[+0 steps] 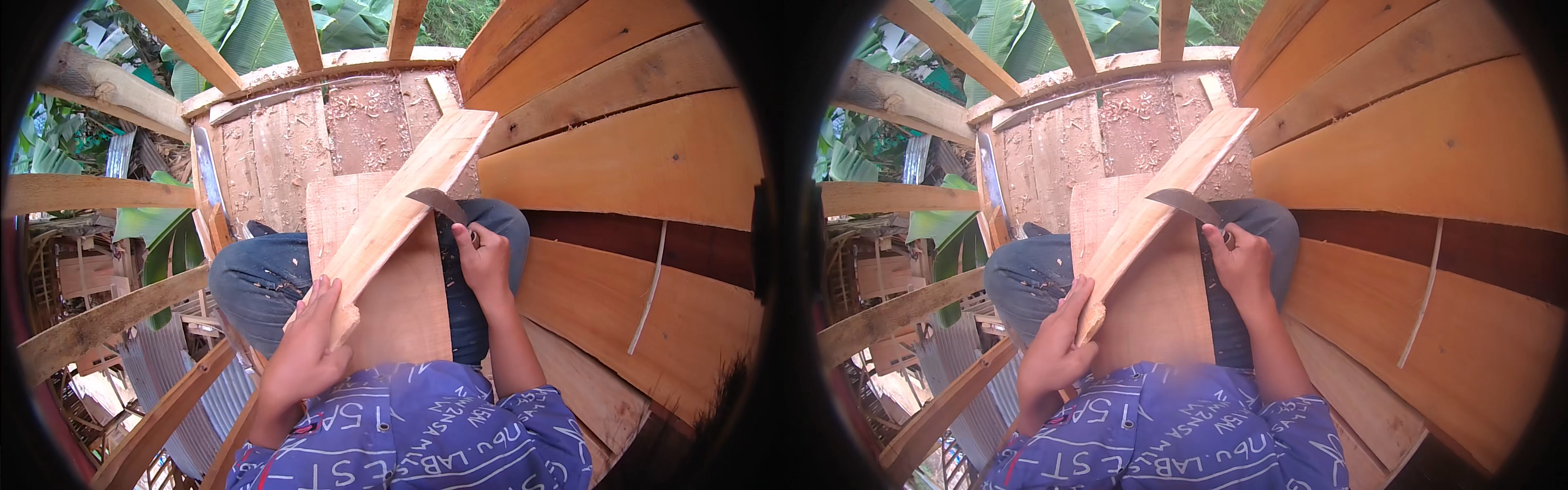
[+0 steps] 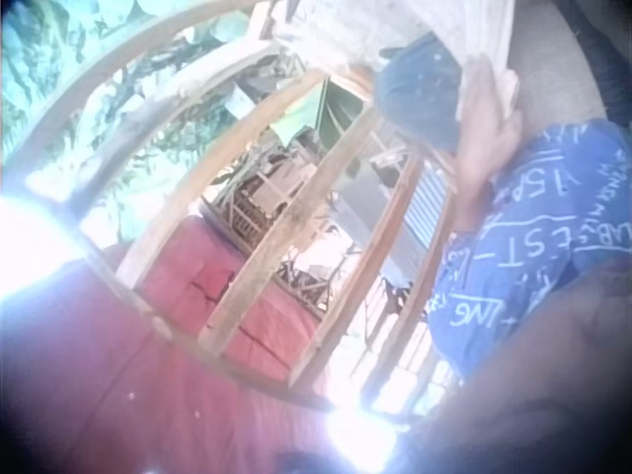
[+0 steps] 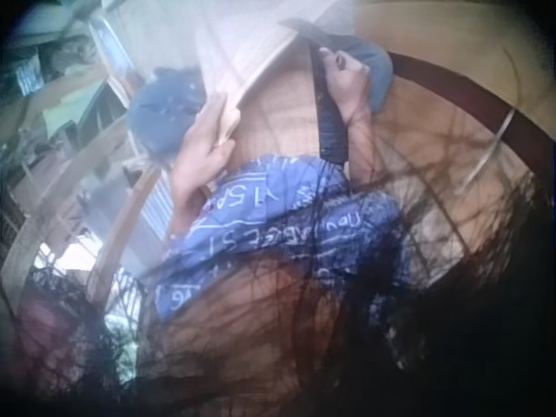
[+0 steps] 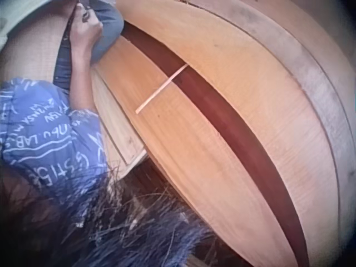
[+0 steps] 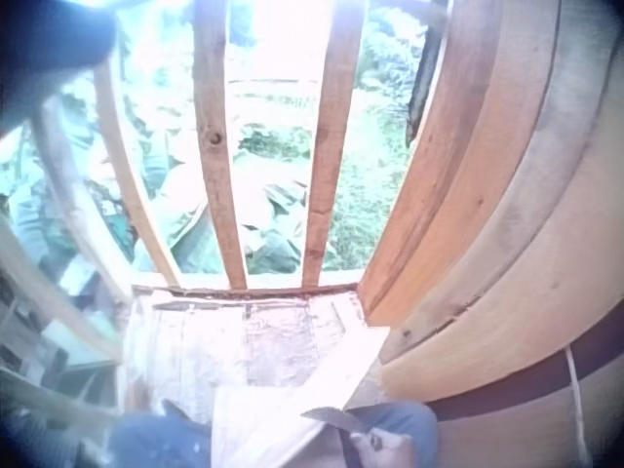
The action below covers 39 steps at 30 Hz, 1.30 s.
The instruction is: The person sits cross-legged on a wooden floor and uses a curved knife to shave and shape a rectangular piece of light-colored wood. They hold the wood steady with their left hand and make repeated carving strokes with the knife in their right hand, removing thin shavings from the surface.
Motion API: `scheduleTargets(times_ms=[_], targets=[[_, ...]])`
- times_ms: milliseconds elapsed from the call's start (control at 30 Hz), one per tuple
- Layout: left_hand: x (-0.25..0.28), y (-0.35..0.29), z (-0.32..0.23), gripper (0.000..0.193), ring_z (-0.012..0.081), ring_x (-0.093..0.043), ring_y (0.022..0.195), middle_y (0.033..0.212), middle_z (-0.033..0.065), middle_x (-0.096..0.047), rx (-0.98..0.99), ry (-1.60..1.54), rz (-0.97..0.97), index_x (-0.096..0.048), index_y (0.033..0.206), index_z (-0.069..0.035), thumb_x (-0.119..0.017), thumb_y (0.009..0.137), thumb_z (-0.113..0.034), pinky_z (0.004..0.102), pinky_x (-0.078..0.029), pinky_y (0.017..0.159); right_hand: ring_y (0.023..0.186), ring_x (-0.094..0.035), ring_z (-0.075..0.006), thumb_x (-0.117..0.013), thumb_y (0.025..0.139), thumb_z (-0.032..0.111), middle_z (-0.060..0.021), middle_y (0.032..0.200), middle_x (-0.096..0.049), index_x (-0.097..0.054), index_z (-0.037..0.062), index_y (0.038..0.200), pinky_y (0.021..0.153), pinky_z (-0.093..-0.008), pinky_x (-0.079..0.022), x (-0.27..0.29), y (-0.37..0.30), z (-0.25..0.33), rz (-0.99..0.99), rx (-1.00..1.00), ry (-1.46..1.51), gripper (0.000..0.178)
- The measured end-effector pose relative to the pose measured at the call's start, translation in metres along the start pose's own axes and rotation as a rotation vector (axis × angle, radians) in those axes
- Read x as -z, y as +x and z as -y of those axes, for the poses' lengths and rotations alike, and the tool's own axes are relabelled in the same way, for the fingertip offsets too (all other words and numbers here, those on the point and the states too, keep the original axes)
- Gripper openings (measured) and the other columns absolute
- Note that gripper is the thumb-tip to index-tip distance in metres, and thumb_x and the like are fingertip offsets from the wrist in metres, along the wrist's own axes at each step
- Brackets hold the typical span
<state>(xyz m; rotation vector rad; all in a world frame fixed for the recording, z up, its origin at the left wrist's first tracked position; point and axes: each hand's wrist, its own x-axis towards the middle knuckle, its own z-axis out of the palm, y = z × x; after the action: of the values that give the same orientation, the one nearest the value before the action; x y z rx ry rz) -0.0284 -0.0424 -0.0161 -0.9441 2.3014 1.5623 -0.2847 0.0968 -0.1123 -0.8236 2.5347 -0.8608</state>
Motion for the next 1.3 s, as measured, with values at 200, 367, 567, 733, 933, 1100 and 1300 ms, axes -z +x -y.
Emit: scheduleTargets(times_ms=[200, 367, 567, 733, 933, 1100, 1300], targets=[[0.009, -0.002, 0.02, 0.08, 0.0452, -0.026, 0.142, 0.145, 0.0378, -0.032, -0.08, -0.149, 0.012, -0.03, 0.144, 0.009, -0.055, 0.071, -0.007, 0.0435, -0.02, 0.117, 0.048, -0.058, -0.0291, -0.072, 0.081, 0.05, -0.0094, 0.052, -0.054, -0.058, 0.0057, 0.062, 0.046, -0.0383, -0.043, -0.008, -0.008, 0.01, -0.017, 0.274, -0.043, 0.051], [0.015, -0.001, 0.018, 0.079, 0.0445, -0.032, 0.139, 0.142, 0.0375, -0.038, -0.025, -0.217, 0.018, -0.032, 0.143, 0.009, -0.055, 0.07, -0.005, 0.0389, -0.025, 0.115, 0.048, -0.058, -0.0286, -0.072, 0.08, 0.05, -0.0096, 0.051, -0.054, -0.055, 0.0053, 0.058, 0.046, -0.0386, -0.043, -0.023, -0.016, 0.025, 0.017, 0.41, 0.03, 0.053], [0.007, -0.004, 0.024, 0.077, 0.0438, -0.037, 0.137, 0.139, 0.0368, -0.042, -0.079, -0.245, -0.078, -0.031, 0.144, 0.009, -0.053, 0.071, -0.004, 0.038, -0.029, 0.113, 0.048, -0.059, -0.0288, -0.073, 0.079, 0.051, -0.0094, 0.052, -0.054, -0.055, 0.0065, 0.059, 0.046, -0.0378, -0.044, -0.022, -0.004, 0.037, 0.054, 0.328, -0.016, 0.052], [0.011, -0.011, 0.027, 0.077, 0.0447, -0.036, 0.137, 0.14, 0.0362, -0.042, -0.051, -0.352, -0.048, -0.028, 0.144, 0.011, -0.051, 0.072, -0.003, 0.0383, -0.028, 0.113, 0.048, -0.058, -0.028, -0.074, 0.079, 0.05, -0.0086, 0.052, -0.054, -0.055, 0.0069, 0.059, 0.045, -0.0374, -0.044, -0.016, 0.003, 0.04, 0.002, 0.405, -0.095, 0.051], [0.004, -0.009, 0.028, 0.078, 0.0456, -0.031, 0.14, 0.144, 0.0374, -0.035, -0.086, -0.276, -0.086, -0.025, 0.144, 0.011, -0.05, 0.072, -0.003, 0.0395, -0.024, 0.115, 0.046, -0.058, -0.0266, -0.074, 0.079, 0.051, -0.0083, 0.05, -0.053, -0.053, 0.0072, 0.056, 0.044, -0.0375, -0.042, -0.02, -0.011, 0.054, 0.073, 0.622, -0.087, 0.053], [-0.005, -0.01, 0.027, 0.079, 0.046, -0.024, 0.143, 0.147, 0.0381, -0.029, -0.08, -0.241, -0.147, -0.022, 0.145, 0.011, -0.05, 0.074, -0.004, 0.0416, -0.019, 0.118, 0.046, -0.057, -0.027, -0.073, 0.079, 0.053, -0.0088, 0.051, -0.052, -0.052, 0.006, 0.06, 0.044, -0.0366, -0.042, -0.02, 0.003, 0.055, 0.053, 0.444, -0.098, 0.055], [-0.013, -0.018, 0.028, 0.081, 0.0444, -0.017, 0.145, 0.151, 0.0371, -0.021, -0.073, -0.161, -0.157, -0.018, 0.147, 0.01, -0.05, 0.074, -0.006, 0.0458, -0.016, 0.118, 0.046, -0.056, -0.0283, -0.072, 0.081, 0.051, -0.0107, 0.052, -0.052, -0.052, 0.0054, 0.059, 0.045, -0.0376, -0.042, -0.006, 0.037, 0.054, -0.078, 0.071, 0.312, 0.054]])
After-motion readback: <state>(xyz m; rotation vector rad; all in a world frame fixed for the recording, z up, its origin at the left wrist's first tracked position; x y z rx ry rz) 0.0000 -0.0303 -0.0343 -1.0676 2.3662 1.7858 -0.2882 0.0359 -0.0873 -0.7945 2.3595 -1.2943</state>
